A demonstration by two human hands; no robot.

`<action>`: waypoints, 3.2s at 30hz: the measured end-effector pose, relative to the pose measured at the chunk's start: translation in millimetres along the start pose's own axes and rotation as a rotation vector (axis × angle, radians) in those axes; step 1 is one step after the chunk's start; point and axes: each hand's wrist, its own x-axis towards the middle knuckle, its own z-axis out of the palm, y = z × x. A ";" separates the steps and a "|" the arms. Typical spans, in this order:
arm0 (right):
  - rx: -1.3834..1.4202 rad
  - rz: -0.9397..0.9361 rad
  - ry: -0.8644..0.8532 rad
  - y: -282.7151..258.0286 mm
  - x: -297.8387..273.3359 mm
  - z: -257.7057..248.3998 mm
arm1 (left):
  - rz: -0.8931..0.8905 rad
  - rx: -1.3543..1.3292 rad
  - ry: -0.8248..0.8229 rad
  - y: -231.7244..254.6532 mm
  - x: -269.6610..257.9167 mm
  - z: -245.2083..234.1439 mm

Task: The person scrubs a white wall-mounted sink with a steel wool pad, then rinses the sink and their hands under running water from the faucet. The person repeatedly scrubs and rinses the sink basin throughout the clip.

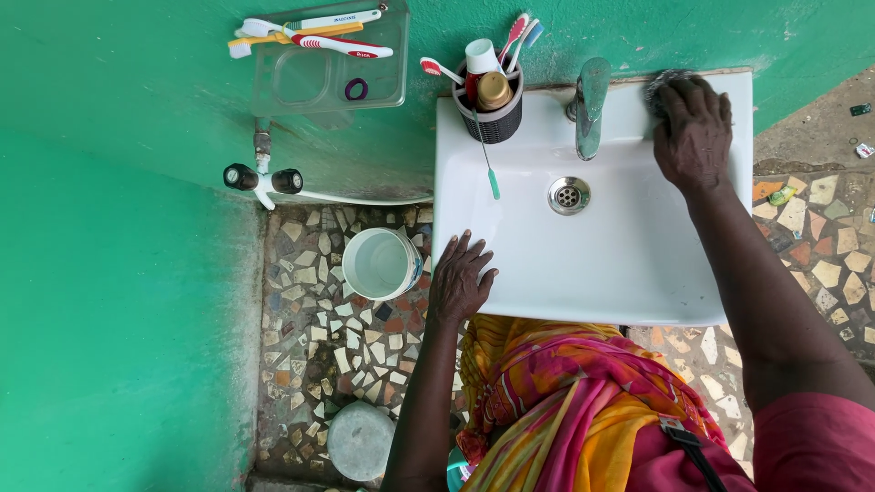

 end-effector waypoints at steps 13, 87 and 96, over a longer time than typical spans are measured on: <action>0.096 -0.150 -0.041 -23.8 1.9 18.6 | 0.012 0.006 0.012 1.1 -0.8 0.6; 0.058 0.020 -0.365 -24.2 -131.9 -0.5 | -0.001 -0.016 0.025 4.2 1.1 -1.0; 0.056 0.256 -0.041 57.0 -81.9 -38.3 | -0.007 -0.017 0.028 4.7 -0.6 -0.1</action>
